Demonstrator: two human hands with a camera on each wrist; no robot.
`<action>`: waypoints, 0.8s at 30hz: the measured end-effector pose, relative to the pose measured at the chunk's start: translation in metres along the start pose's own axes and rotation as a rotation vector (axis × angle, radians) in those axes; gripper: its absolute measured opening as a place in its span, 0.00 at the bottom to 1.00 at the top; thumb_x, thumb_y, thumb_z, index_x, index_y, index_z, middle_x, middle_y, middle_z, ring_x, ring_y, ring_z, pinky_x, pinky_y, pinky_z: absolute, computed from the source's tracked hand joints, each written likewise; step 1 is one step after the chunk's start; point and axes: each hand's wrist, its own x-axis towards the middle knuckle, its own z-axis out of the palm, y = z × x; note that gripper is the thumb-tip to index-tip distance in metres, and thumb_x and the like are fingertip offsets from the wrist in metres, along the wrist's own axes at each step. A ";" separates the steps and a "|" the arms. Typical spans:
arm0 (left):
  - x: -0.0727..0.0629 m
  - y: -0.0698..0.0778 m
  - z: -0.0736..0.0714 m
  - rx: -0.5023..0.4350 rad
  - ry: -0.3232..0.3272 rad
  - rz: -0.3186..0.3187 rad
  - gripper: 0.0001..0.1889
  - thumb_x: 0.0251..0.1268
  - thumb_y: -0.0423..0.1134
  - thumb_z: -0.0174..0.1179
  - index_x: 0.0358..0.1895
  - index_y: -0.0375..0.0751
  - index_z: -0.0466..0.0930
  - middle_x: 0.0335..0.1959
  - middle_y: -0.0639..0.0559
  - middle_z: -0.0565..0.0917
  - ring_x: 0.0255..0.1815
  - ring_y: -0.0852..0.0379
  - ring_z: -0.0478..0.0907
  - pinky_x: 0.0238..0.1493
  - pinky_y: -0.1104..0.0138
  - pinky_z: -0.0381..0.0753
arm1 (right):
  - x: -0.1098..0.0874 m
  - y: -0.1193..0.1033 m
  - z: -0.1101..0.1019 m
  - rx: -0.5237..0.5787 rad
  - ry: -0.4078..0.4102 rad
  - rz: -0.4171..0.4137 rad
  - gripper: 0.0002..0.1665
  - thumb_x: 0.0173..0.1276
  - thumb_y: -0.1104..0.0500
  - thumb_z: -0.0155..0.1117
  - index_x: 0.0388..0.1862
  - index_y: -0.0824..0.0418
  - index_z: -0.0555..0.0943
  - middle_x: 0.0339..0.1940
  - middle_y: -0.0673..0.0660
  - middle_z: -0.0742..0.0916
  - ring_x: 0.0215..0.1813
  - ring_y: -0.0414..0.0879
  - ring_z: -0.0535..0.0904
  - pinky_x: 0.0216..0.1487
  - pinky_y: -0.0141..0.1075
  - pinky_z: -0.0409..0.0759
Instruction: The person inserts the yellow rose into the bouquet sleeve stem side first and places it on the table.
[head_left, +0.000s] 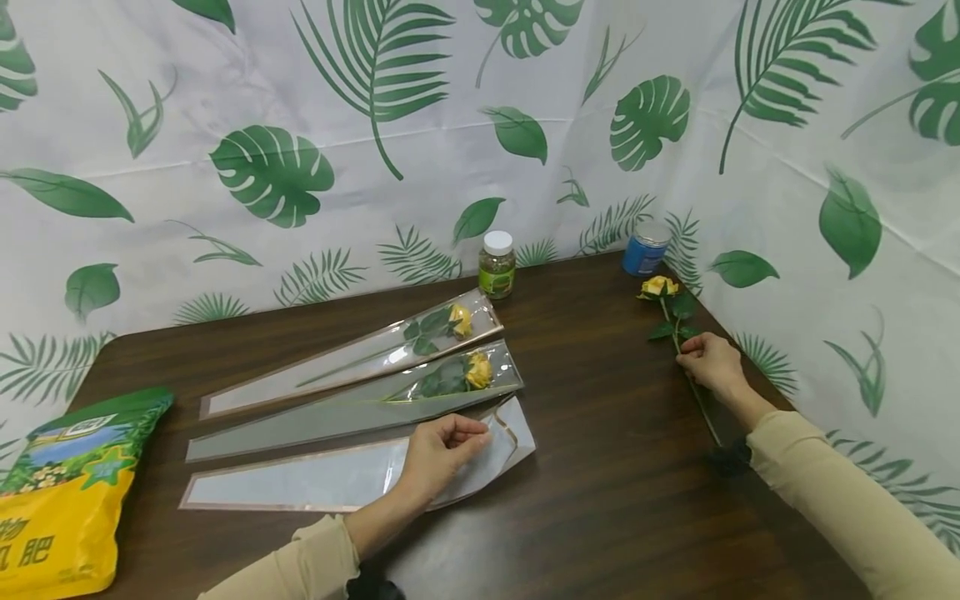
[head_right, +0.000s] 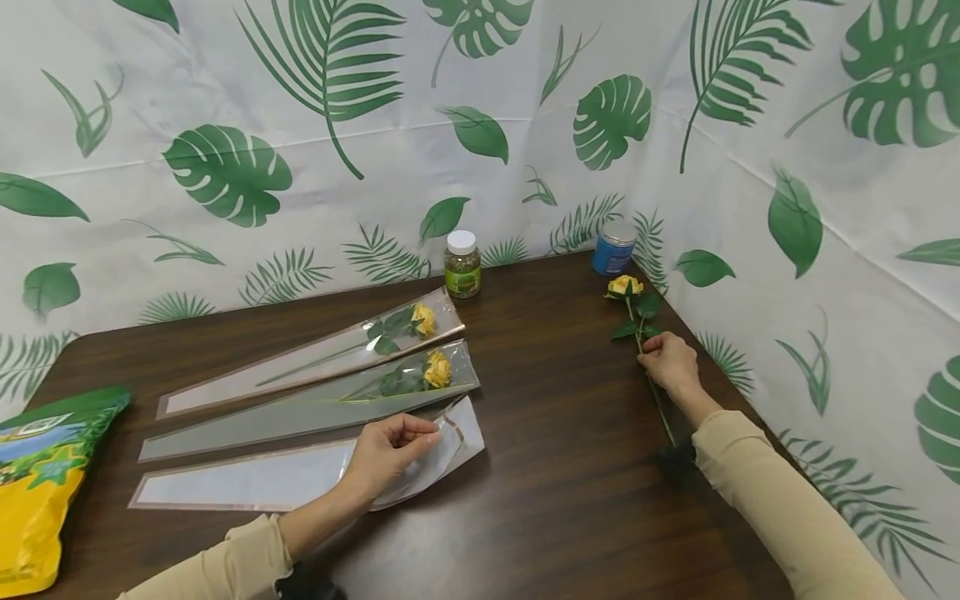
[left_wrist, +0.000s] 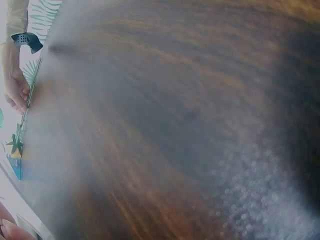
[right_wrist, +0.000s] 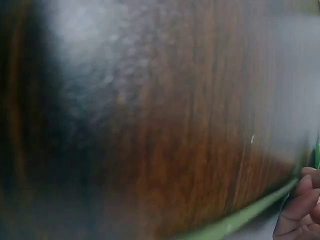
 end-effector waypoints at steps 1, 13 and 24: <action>0.000 0.000 0.000 0.000 -0.002 -0.001 0.07 0.52 0.32 0.68 0.33 0.33 0.84 0.25 0.43 0.84 0.21 0.68 0.73 0.23 0.77 0.70 | 0.001 -0.001 0.001 0.013 -0.019 0.017 0.16 0.63 0.66 0.59 0.45 0.79 0.73 0.25 0.62 0.85 0.21 0.38 0.77 0.22 0.32 0.77; 0.001 0.003 0.002 -0.011 -0.010 0.004 0.06 0.52 0.31 0.68 0.34 0.32 0.84 0.25 0.43 0.84 0.20 0.68 0.72 0.21 0.77 0.67 | -0.016 -0.053 0.024 0.957 -0.384 0.199 0.05 0.71 0.62 0.54 0.41 0.53 0.75 0.30 0.45 0.78 0.27 0.34 0.75 0.30 0.26 0.75; 0.002 0.002 0.005 -0.003 0.000 -0.014 0.06 0.52 0.30 0.67 0.34 0.33 0.84 0.26 0.42 0.84 0.21 0.67 0.72 0.23 0.77 0.69 | -0.049 -0.127 0.039 1.227 -0.328 0.090 0.08 0.67 0.63 0.59 0.39 0.55 0.69 0.32 0.46 0.82 0.33 0.38 0.82 0.39 0.28 0.79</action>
